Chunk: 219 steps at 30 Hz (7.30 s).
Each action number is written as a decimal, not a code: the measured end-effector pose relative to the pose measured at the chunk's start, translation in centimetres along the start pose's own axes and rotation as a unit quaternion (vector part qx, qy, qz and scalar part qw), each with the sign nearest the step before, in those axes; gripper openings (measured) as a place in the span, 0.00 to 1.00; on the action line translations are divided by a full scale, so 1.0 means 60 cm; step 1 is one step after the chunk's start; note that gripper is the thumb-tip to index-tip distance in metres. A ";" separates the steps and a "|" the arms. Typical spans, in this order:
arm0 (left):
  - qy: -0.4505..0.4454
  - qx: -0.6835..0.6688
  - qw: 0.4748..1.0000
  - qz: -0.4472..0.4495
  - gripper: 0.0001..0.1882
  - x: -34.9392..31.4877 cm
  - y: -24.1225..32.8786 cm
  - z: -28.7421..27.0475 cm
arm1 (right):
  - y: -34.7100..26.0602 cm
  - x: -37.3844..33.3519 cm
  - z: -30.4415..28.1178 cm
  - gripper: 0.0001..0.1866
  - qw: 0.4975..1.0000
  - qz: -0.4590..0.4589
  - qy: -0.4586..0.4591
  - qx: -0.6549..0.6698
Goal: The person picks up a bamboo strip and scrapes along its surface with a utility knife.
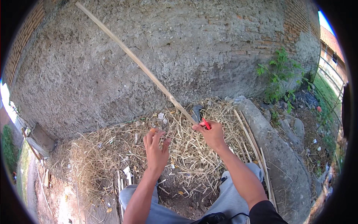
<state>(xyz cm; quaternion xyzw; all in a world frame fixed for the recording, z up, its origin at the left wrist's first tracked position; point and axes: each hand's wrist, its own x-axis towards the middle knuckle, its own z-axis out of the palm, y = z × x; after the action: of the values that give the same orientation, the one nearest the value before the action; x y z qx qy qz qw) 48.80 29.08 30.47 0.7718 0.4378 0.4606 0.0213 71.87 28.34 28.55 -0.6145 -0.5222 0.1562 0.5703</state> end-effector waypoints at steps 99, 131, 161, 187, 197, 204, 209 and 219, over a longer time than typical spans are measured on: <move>-0.096 -0.465 0.813 -0.339 0.09 -0.020 0.003 0.046 | -0.011 -0.062 0.089 0.15 0.959 0.093 -0.057 0.262; -0.194 -0.483 0.800 -0.298 0.21 0.001 -0.001 0.036 | -0.030 -0.098 0.111 0.09 0.972 0.024 0.032 0.233; 0.066 -0.111 0.991 -0.026 0.04 0.042 -0.010 0.039 | -0.013 -0.144 0.151 0.13 0.987 -0.079 0.043 0.130; -0.131 -0.465 0.775 -0.408 0.13 0.040 -0.035 0.061 | -0.018 -0.156 0.150 0.09 0.986 -0.031 -0.030 0.163; -0.160 -0.549 0.722 -0.388 0.16 0.057 -0.020 0.032 | -0.024 -0.144 0.141 0.12 0.970 0.073 -0.072 0.220; -0.138 -0.609 0.695 -0.356 0.11 0.062 -0.031 0.021 | -0.032 -0.088 0.103 0.18 0.949 0.123 -0.157 0.245; -0.159 -0.671 0.640 -0.338 0.10 0.059 -0.011 -0.006 | -0.015 -0.028 0.058 0.16 0.922 0.190 -0.089 0.324; -0.188 -0.687 0.651 -0.263 0.13 0.153 0.076 -0.110 | -0.003 0.007 0.005 0.12 0.900 0.215 -0.072 0.372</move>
<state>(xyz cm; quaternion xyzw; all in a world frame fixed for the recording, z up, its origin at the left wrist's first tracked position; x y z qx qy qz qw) 48.76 30.24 42.59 0.4591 0.1674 0.4499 0.7475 71.71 28.79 28.79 -0.4423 -0.3204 0.5017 0.6708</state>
